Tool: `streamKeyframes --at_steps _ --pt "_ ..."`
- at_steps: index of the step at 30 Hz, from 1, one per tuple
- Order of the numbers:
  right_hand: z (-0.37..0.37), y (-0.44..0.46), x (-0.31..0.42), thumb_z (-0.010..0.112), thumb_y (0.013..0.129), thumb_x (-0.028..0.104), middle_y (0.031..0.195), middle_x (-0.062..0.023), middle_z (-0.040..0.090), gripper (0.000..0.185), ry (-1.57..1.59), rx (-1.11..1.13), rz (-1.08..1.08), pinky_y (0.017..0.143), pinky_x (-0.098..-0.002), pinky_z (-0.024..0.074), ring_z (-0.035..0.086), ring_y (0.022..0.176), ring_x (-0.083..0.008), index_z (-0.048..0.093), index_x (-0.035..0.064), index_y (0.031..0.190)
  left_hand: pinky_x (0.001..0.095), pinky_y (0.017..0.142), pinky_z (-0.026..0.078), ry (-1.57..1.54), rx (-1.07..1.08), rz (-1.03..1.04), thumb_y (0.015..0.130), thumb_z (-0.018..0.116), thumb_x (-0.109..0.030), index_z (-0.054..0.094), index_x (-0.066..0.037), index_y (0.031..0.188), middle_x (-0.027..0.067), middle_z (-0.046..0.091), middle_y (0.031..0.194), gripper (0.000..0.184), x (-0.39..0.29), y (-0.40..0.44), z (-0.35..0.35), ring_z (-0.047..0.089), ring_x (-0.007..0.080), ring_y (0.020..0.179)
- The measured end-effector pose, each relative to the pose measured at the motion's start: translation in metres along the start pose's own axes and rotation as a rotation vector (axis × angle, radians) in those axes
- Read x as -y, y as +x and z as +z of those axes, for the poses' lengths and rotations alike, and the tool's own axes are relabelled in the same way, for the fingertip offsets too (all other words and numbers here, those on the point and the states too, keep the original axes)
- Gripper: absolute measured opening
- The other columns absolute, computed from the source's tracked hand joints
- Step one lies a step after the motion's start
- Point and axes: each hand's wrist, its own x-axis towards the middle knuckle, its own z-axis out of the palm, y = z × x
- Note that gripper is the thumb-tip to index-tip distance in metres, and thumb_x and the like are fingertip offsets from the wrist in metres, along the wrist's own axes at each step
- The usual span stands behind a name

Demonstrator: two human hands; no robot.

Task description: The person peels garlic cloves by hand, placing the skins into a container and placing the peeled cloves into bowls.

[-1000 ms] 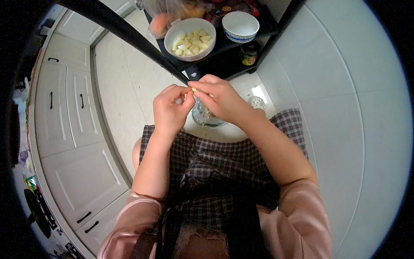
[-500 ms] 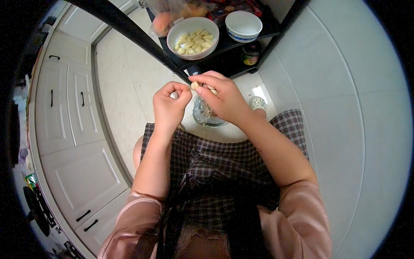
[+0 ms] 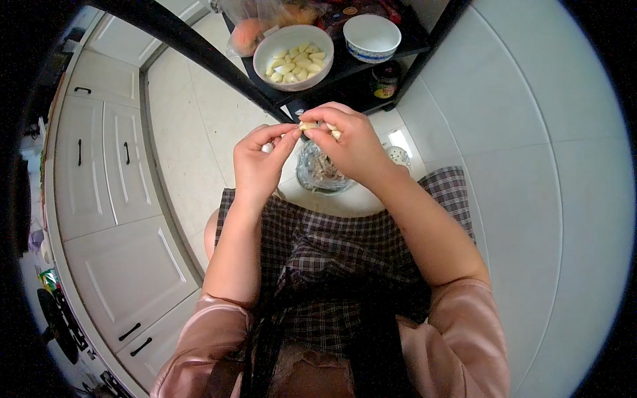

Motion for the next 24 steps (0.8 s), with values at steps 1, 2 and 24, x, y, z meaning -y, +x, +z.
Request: streamKeyframes --at_steps 1,2,24 --pt "-0.001 0.000 0.000 0.060 0.078 0.004 0.091 -0.0128 0.061 0.019 -0.074 -0.001 -0.072 0.071 -0.0296 0.0480 0.060 0.083 -0.0225 0.061 -0.0020 0.096 0.0210 0.060 0.040 -0.001 0.001 0.016 0.076 0.070 -0.009 0.069 0.000 0.085 0.0019 0.058 0.069 0.013 0.000 0.000 0.000 0.049 0.0075 0.065" --pt "-0.002 0.000 0.001 0.060 0.078 0.004 0.091 -0.0128 0.061 0.019 -0.074 0.000 -0.071 0.071 -0.0296 0.0480 0.060 0.083 -0.0225 0.061 -0.0020 0.096 0.0210 0.060 0.040 -0.001 0.001 0.014 0.076 0.070 -0.009 0.069 0.000 0.085 0.0019 0.058 0.069 0.013 0.001 0.000 0.000 0.049 0.0075 0.065" --pt "-0.001 0.000 0.010 0.058 0.085 0.011 0.083 -0.0020 0.060 0.021 0.477 0.085 0.474 0.063 -0.0198 0.0437 0.052 0.074 -0.0050 0.060 0.0021 0.104 0.0209 0.059 0.041 -0.015 0.008 -0.205 0.074 0.061 -0.008 0.062 0.002 0.075 0.0006 0.058 0.066 0.010 0.003 -0.001 -0.006 0.050 0.0058 0.062"
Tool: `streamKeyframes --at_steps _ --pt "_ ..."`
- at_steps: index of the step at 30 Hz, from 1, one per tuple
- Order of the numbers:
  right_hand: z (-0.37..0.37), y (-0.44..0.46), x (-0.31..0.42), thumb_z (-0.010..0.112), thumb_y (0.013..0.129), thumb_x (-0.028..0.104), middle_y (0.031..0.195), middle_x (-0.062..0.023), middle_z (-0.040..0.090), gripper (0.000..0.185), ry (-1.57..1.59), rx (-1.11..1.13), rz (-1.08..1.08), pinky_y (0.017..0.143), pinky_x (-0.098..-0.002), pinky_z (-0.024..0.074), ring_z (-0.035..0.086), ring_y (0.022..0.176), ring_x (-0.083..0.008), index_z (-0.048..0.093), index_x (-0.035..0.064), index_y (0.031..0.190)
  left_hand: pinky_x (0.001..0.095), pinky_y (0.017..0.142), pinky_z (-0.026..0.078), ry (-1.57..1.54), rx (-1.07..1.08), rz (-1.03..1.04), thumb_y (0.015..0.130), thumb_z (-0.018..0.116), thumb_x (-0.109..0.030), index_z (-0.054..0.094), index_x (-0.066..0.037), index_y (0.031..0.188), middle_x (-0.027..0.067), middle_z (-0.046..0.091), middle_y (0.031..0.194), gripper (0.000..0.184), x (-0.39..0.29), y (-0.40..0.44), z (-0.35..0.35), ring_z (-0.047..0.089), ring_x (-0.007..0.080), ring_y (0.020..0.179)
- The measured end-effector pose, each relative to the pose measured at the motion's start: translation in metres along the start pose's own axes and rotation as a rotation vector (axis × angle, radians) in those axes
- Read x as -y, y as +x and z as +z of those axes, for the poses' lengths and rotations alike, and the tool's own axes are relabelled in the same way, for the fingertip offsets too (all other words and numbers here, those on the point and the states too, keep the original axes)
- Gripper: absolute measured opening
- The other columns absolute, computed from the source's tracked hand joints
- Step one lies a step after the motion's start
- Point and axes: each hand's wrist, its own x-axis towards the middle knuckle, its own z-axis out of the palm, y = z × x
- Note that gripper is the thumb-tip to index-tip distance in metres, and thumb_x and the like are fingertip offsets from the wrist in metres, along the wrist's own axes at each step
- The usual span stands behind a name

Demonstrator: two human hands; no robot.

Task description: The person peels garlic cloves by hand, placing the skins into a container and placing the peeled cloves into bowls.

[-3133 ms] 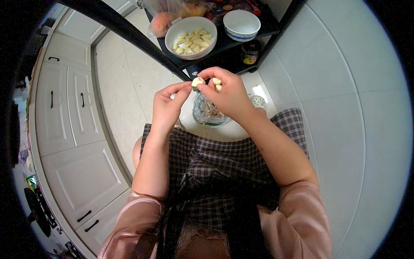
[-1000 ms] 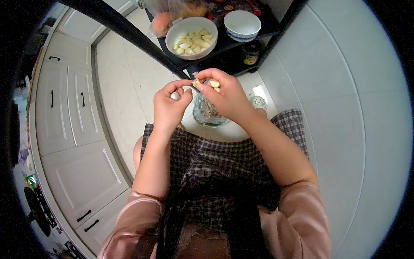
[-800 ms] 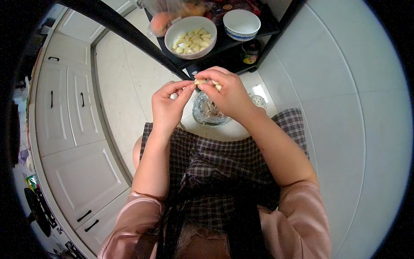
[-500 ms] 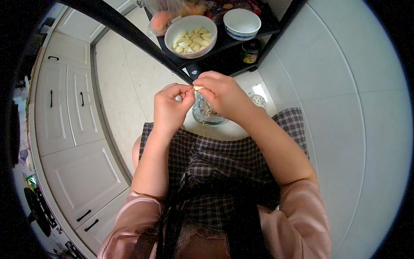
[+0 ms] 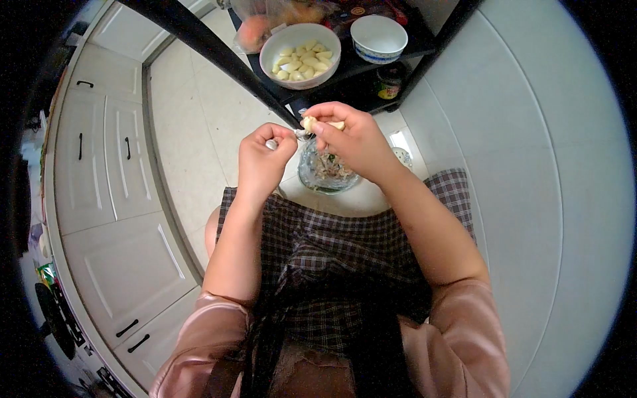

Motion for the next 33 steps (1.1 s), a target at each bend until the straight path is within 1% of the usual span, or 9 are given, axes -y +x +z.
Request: streamKeyframes --at_steps 5,8,10,14,16,19,26,28,33 --pt "-0.001 0.003 -0.007 0.063 0.083 0.011 0.080 0.0018 0.057 0.026 0.237 0.027 0.067 0.062 -0.0179 0.0420 0.051 0.072 -0.0036 0.058 0.0022 0.106 0.0236 0.057 0.043 0.030 0.033 -0.003 0.073 0.061 -0.010 0.062 0.002 0.075 0.0031 0.057 0.062 0.012 0.001 -0.001 0.004 0.051 0.0081 0.060" --pt "0.001 0.005 -0.014 0.067 0.079 0.010 0.082 0.0025 0.057 0.028 0.066 -0.020 -0.069 0.062 -0.0175 0.0416 0.049 0.071 -0.0027 0.059 0.0019 0.104 0.0241 0.058 0.043 0.039 0.048 -0.003 0.076 0.061 -0.011 0.063 0.002 0.075 0.0037 0.057 0.063 0.013 0.002 -0.001 0.004 0.052 0.0088 0.060" --pt "0.001 0.006 -0.014 0.068 0.076 0.007 0.082 0.0028 0.056 0.024 0.061 -0.035 -0.086 0.062 -0.0177 0.0419 0.049 0.071 -0.0022 0.061 0.0017 0.099 0.0233 0.058 0.042 0.065 -0.026 0.154 0.077 0.063 -0.011 0.064 0.001 0.075 0.0037 0.058 0.064 0.013 0.004 -0.001 0.005 0.051 0.0085 0.061" --pt "0.000 0.003 -0.012 0.066 0.076 0.004 0.083 0.0020 0.057 0.017 -0.175 -0.064 -0.179 0.063 -0.0186 0.0427 0.050 0.070 -0.0030 0.063 0.0014 0.092 0.0219 0.060 0.042 0.003 0.014 0.062 0.078 0.067 -0.011 0.066 0.001 0.077 0.0027 0.058 0.066 0.013 -0.002 -0.001 0.002 0.051 0.0071 0.063" --pt "0.002 0.004 -0.013 0.065 0.074 0.002 0.085 -0.0008 0.058 0.015 -0.363 -0.102 -0.374 0.062 -0.0201 0.0439 0.051 0.067 -0.0043 0.063 0.0012 0.089 0.0169 0.057 0.036 -0.098 0.054 0.008 0.078 0.070 -0.011 0.068 0.002 0.083 -0.0016 0.060 0.072 0.014 -0.002 -0.001 0.001 0.044 0.0027 0.063" --pt "0.004 0.003 -0.012 0.065 0.070 -0.001 0.092 -0.0056 0.058 0.022 -0.540 -0.104 -0.478 0.066 -0.0209 0.0443 0.052 0.069 -0.0083 0.064 0.0020 0.091 0.0169 0.059 0.038 -0.111 0.075 0.041 0.078 0.070 -0.012 0.068 0.002 0.083 -0.0010 0.061 0.073 0.015 -0.002 -0.001 0.001 0.046 0.0029 0.065" --pt "0.005 0.002 -0.017 0.065 0.068 -0.002 0.092 -0.0076 0.058 0.023 -0.667 -0.085 -0.528 0.058 -0.0222 0.0448 0.050 0.063 -0.0115 0.063 0.0032 0.090 0.0195 0.063 0.042 -0.077 0.098 0.001 0.079 0.065 -0.010 0.068 0.003 0.083 -0.0003 0.061 0.072 0.013 -0.001 -0.004 0.002 0.051 0.0049 0.068" --pt "0.007 0.003 -0.018 0.064 0.068 0.001 0.087 -0.0100 0.056 0.022 -0.673 -0.075 -0.588 0.056 -0.0281 0.0461 0.053 0.062 -0.0173 0.059 0.0030 0.089 0.0211 0.063 0.043 0.032 0.082 -0.022 0.079 0.063 -0.008 0.066 0.003 0.081 0.0001 0.061 0.071 0.012 -0.001 -0.005 0.004 0.051 0.0057 0.067" --pt "0.007 0.001 -0.014 0.063 0.068 0.000 0.085 -0.0095 0.056 0.022 -0.680 -0.039 -0.568 0.057 -0.0265 0.0454 0.053 0.062 -0.0168 0.059 0.0035 0.090 0.0207 0.062 0.043 0.073 0.032 0.011 0.078 0.062 -0.008 0.064 0.003 0.078 0.0001 0.061 0.071 0.011 -0.002 -0.003 0.005 0.051 0.0059 0.067"
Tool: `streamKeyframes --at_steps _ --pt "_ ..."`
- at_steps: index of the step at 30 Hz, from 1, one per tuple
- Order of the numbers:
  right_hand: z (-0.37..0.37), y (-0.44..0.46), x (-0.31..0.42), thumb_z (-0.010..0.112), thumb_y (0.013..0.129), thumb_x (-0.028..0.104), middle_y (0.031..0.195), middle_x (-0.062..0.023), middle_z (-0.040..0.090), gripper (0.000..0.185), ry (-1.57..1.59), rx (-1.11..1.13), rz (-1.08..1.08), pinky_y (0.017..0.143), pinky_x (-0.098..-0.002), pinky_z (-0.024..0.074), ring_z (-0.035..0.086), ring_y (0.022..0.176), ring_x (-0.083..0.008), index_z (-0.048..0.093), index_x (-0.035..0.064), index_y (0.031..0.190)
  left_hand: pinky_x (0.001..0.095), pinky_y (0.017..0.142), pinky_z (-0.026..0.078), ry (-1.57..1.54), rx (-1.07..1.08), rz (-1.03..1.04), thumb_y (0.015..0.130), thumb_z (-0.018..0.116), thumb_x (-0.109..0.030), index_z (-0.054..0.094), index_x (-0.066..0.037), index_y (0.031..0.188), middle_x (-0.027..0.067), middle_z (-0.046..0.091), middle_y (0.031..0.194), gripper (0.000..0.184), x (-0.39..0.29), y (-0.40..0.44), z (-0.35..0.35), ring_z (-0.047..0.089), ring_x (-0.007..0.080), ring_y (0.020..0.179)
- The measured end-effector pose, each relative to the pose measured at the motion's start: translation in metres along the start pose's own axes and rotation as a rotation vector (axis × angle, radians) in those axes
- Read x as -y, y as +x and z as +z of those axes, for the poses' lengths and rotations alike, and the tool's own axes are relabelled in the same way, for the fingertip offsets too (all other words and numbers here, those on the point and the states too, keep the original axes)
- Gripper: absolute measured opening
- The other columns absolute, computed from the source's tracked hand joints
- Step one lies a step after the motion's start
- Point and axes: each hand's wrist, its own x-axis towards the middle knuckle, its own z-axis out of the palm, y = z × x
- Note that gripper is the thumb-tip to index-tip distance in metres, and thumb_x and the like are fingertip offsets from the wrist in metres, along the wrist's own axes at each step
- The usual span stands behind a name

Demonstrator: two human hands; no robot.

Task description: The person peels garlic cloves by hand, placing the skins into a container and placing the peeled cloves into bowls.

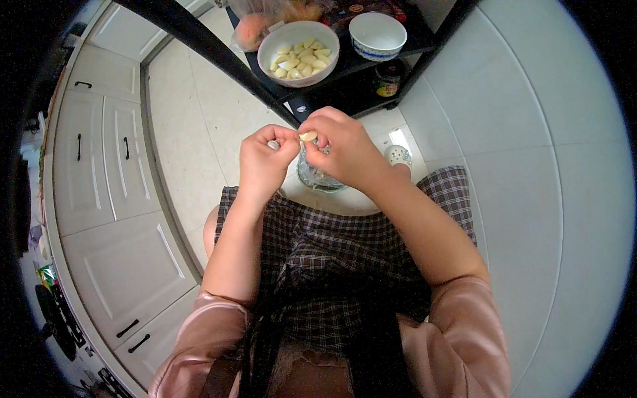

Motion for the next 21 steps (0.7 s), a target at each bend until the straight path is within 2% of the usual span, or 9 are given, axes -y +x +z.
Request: streamKeyframes --at_steps 5,7,11,13,14,16,17,19,21 --pt "-0.001 0.001 -0.002 0.063 0.071 0.001 0.084 -0.0053 0.058 0.022 0.092 -0.039 0.072 0.060 -0.0236 0.0449 0.053 0.066 -0.0114 0.060 0.0034 0.092 0.0203 0.062 0.042 -0.190 -0.007 -0.055 0.079 0.061 -0.008 0.063 0.003 0.081 -0.0004 0.060 0.070 0.011 0.003 0.001 0.000 0.051 0.0058 0.067" --pt "0.000 0.000 -0.002 0.061 0.076 0.001 0.093 -0.0036 0.059 0.020 0.502 0.000 0.349 0.069 -0.0214 0.0442 0.052 0.075 -0.0078 0.060 0.0016 0.096 0.0183 0.055 0.039 -0.303 0.010 -0.056 0.081 0.060 -0.010 0.063 0.001 0.084 -0.0011 0.059 0.070 0.012 0.005 0.002 0.000 0.048 0.0033 0.062" --pt "0.000 0.002 0.001 0.058 0.084 0.006 0.093 -0.0037 0.058 0.018 0.649 -0.001 0.452 0.065 -0.0198 0.0430 0.051 0.076 -0.0063 0.059 0.0007 0.101 0.0166 0.047 0.031 -0.328 0.094 -0.129 0.082 0.059 -0.011 0.062 0.000 0.084 -0.0016 0.056 0.068 0.012 -0.004 -0.001 -0.001 0.042 0.0005 0.054" --pt "-0.004 0.005 0.009 0.062 0.084 0.015 0.082 -0.0024 0.057 0.021 0.769 0.026 0.613 0.061 -0.0188 0.0432 0.052 0.070 -0.0060 0.059 -0.0003 0.099 0.0164 0.042 0.024 -0.448 0.119 -0.175 0.083 0.057 -0.011 0.062 -0.001 0.085 -0.0022 0.053 0.063 0.011 -0.005 -0.001 0.001 0.035 0.0001 0.047" --pt "-0.003 0.004 0.005 0.062 0.084 0.015 0.082 -0.0024 0.057 0.021 0.770 0.027 0.612 0.061 -0.0188 0.0432 0.052 0.070 -0.0060 0.059 -0.0003 0.099 0.0164 0.042 0.024 -0.447 0.118 -0.175 0.083 0.057 -0.011 0.062 -0.001 0.085 -0.0022 0.053 0.063 0.011 -0.005 0.000 0.001 0.035 0.0001 0.047" --pt "-0.002 0.003 -0.005 0.060 0.084 0.011 0.083 -0.0039 0.057 0.023 1.023 0.026 0.634 0.058 -0.0166 0.0402 0.050 0.068 -0.0052 0.058 -0.0014 0.104 0.0168 0.042 0.024 -0.578 0.108 -0.265 0.083 0.056 -0.012 0.060 -0.001 0.084 -0.0035 0.049 0.058 0.012 -0.003 0.002 -0.001 0.034 0.0014 0.045" --pt "-0.004 0.002 -0.006 0.060 0.084 0.011 0.083 -0.0039 0.057 0.023 1.023 0.026 0.635 0.058 -0.0166 0.0402 0.050 0.068 -0.0052 0.058 -0.0014 0.104 0.0168 0.042 0.024 -0.578 0.108 -0.265 0.083 0.056 -0.012 0.060 -0.001 0.084 -0.0035 0.049 0.058 0.012 -0.002 0.003 -0.003 0.034 0.0014 0.045" --pt "-0.009 0.004 -0.002 0.052 0.085 0.003 0.081 -0.0033 0.056 0.022 1.048 0.034 0.622 0.057 -0.0158 0.0357 0.046 0.067 -0.0044 0.056 -0.0026 0.106 0.0170 0.045 0.027 -0.701 0.089 -0.283 0.082 0.056 -0.012 0.061 -0.001 0.083 -0.0052 0.048 0.058 0.011 -0.001 0.004 -0.009 0.037 0.0018 0.048" --pt "-0.009 0.003 -0.004 0.052 0.084 0.002 0.082 -0.0036 0.056 0.022 1.031 0.033 0.615 0.058 -0.0158 0.0356 0.045 0.066 -0.0043 0.056 -0.0027 0.106 0.0172 0.045 0.027 -0.637 0.048 -0.274 0.082 0.056 -0.012 0.060 -0.002 0.082 -0.0051 0.049 0.059 0.011 -0.004 0.004 -0.011 0.038 0.0018 0.048"
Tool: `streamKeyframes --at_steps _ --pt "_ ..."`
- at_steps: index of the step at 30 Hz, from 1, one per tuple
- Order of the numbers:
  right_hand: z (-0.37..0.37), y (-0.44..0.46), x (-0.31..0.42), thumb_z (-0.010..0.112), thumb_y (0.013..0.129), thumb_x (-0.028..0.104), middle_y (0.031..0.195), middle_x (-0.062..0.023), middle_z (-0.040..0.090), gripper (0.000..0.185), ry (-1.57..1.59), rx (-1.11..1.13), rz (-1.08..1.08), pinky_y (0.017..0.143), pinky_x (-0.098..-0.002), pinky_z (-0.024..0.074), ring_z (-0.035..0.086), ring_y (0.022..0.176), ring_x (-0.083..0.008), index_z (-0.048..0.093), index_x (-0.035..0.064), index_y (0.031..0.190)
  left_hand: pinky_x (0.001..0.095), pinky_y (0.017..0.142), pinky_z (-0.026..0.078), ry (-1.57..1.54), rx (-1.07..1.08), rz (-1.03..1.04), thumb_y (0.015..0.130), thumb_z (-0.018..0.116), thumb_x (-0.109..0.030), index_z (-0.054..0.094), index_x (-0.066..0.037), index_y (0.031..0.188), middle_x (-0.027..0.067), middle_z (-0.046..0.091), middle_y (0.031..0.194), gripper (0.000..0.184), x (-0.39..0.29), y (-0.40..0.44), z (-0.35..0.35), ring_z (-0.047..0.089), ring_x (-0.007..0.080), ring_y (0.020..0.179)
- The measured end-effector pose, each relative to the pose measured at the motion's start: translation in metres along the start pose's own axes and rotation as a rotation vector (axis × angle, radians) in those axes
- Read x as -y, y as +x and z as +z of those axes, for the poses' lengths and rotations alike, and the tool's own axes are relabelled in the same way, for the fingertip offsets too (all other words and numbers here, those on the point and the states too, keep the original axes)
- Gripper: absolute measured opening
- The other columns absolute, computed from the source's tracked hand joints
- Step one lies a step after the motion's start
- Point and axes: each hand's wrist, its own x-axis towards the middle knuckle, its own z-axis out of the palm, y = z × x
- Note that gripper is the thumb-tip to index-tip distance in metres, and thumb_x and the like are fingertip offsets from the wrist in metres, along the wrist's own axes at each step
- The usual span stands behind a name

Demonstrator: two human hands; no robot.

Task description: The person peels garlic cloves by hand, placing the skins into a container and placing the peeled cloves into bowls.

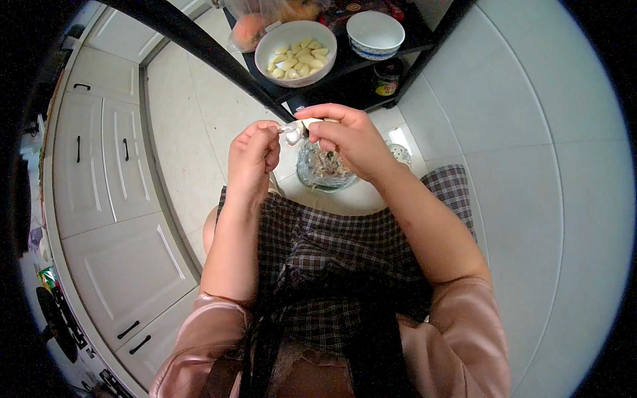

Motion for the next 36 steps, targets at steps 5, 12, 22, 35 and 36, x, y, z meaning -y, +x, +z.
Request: streamKeyframes --at_steps 5,12,22,35,36 --pt "0.001 0.002 -0.005 0.054 0.080 0.002 0.080 -0.0042 0.057 0.025 -0.067 -0.111 -0.053 0.055 -0.0165 0.0353 0.042 0.062 -0.0041 0.058 -0.0015 0.104 0.0174 0.048 0.029 0.082 -0.071 0.071 0.082 0.055 -0.012 0.060 -0.002 0.081 -0.0043 0.051 0.061 0.011 0.002 0.000 -0.001 0.040 0.0018 0.051" --pt "0.000 0.005 0.000 0.052 0.084 0.007 0.080 -0.0053 0.057 0.022 0.049 -0.119 -0.001 0.054 -0.0173 0.0362 0.047 0.064 -0.0058 0.056 -0.0012 0.104 0.0202 0.057 0.040 0.452 -0.099 0.198 0.080 0.058 -0.009 0.062 0.000 0.081 -0.0018 0.055 0.067 0.010 0.012 0.004 -0.009 0.049 0.0053 0.061" --pt "-0.002 0.006 -0.007 0.058 0.082 0.006 0.083 -0.0028 0.058 0.018 -0.006 -0.095 -0.002 0.055 -0.0155 0.0361 0.045 0.064 -0.0039 0.057 -0.0001 0.099 0.0153 0.056 0.035 0.515 0.010 0.251 0.077 0.069 -0.010 0.066 0.001 0.092 -0.0059 0.048 0.064 0.019 0.007 -0.003 0.007 0.044 0.0025 0.060" --pt "-0.004 0.004 -0.010 0.064 0.080 0.010 0.084 0.0001 0.058 0.025 -0.113 -0.025 -0.045 0.058 -0.0159 0.0367 0.045 0.066 -0.0031 0.062 0.0012 0.103 0.0174 0.061 0.038 0.559 -0.017 0.327 0.080 0.066 -0.010 0.067 0.001 0.086 -0.0015 0.060 0.073 0.013 0.013 -0.001 0.005 0.047 0.0034 0.066" --pt "-0.004 0.004 -0.009 0.064 0.080 0.010 0.084 0.0000 0.058 0.025 -0.111 -0.022 -0.041 0.058 -0.0159 0.0371 0.045 0.066 -0.0032 0.061 0.0010 0.103 0.0179 0.063 0.039 0.541 -0.020 0.344 0.080 0.066 -0.010 0.066 0.001 0.086 -0.0010 0.060 0.074 0.013 0.013 -0.001 0.005 0.048 0.0038 0.067"
